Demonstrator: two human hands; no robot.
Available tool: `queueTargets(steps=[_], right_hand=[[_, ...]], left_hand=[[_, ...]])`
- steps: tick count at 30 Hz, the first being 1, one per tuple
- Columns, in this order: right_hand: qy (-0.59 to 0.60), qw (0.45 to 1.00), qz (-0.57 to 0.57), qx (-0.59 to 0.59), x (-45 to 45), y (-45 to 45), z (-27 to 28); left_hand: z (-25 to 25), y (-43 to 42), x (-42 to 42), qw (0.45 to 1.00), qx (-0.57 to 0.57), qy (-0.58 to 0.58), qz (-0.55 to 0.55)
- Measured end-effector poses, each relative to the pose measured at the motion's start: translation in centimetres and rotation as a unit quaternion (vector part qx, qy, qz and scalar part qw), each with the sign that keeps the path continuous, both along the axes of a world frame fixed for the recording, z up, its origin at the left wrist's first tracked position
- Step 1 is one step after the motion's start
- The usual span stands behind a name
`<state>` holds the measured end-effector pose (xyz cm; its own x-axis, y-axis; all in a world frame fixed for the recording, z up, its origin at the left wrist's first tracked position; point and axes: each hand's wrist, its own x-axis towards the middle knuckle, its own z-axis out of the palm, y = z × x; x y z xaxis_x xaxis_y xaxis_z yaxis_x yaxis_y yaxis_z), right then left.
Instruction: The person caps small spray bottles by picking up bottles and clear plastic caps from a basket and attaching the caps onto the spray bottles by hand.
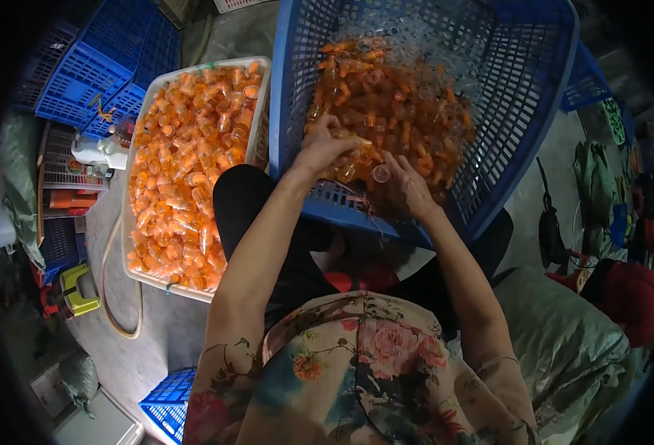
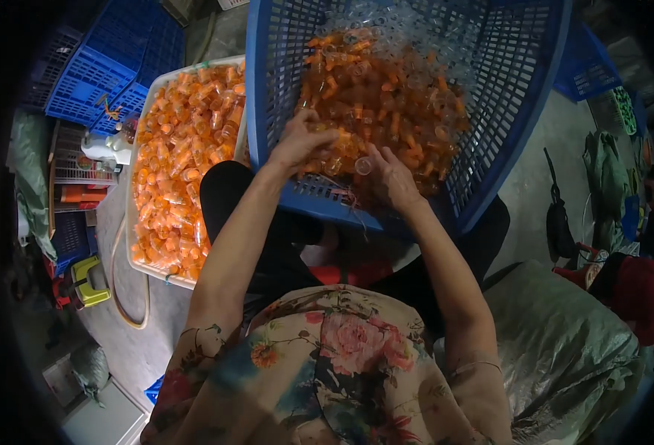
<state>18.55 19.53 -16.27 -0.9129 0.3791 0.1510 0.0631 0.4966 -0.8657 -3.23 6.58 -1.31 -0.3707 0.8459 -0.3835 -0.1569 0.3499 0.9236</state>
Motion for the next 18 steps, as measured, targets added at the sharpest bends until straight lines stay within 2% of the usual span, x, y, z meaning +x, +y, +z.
queueTargets(steps=[2,3,5,6,8,9,11,12,13,14,15,18], right_hand=[[-0.182,0.956,-0.11,0.202,-0.3,-3.4,10.1],[-0.182,0.957,-0.112,0.198,-0.1,-3.7,11.3],[-0.237,0.931,-0.107,0.256,0.2,-4.3,12.7],[-0.238,0.931,-0.107,0.255,0.1,-5.0,13.8],[-0.149,0.957,-0.085,0.233,-0.2,-7.0,15.8],[-0.152,0.957,-0.086,0.232,0.1,-7.5,16.6],[-0.043,0.979,-0.028,0.196,0.7,-8.2,17.7],[-0.047,0.98,-0.028,0.192,1.0,-8.3,18.1],[-0.024,0.99,-0.015,0.141,1.3,-8.1,18.6],[0.002,0.996,-0.004,0.089,1.6,-7.9,18.7],[-0.001,0.996,-0.005,0.088,1.9,-7.7,18.6],[0.017,0.998,-0.02,0.065,3.0,-7.0,18.4]], left_hand=[[2.6,-2.5,0.3,0.998,-0.051,0.012,0.021],[2.1,-3.6,1.0,0.998,-0.054,0.014,0.019],[0.4,-5.9,2.5,0.991,0.016,-0.13,-0.022],[0.8,-6.4,3.8,0.991,0.004,-0.134,-0.019],[-0.1,-7.0,5.2,0.985,0.008,-0.17,-0.007],[0.1,-7.1,5.6,0.978,0.011,-0.206,0.006],[0.5,-7.2,5.9,0.97,0.014,-0.244,0.006],[0.7,-7.3,6.0,0.96,0.018,-0.278,0.007],[0.3,-7.7,5.9,0.959,0.014,-0.281,0.006],[-0.3,-8.1,5.5,0.916,0.02,-0.4,-0.02],[-0.4,-8.4,5.2,0.858,0.026,-0.511,-0.047],[-0.2,-8.9,4.9,0.838,0.011,-0.546,0.004]])
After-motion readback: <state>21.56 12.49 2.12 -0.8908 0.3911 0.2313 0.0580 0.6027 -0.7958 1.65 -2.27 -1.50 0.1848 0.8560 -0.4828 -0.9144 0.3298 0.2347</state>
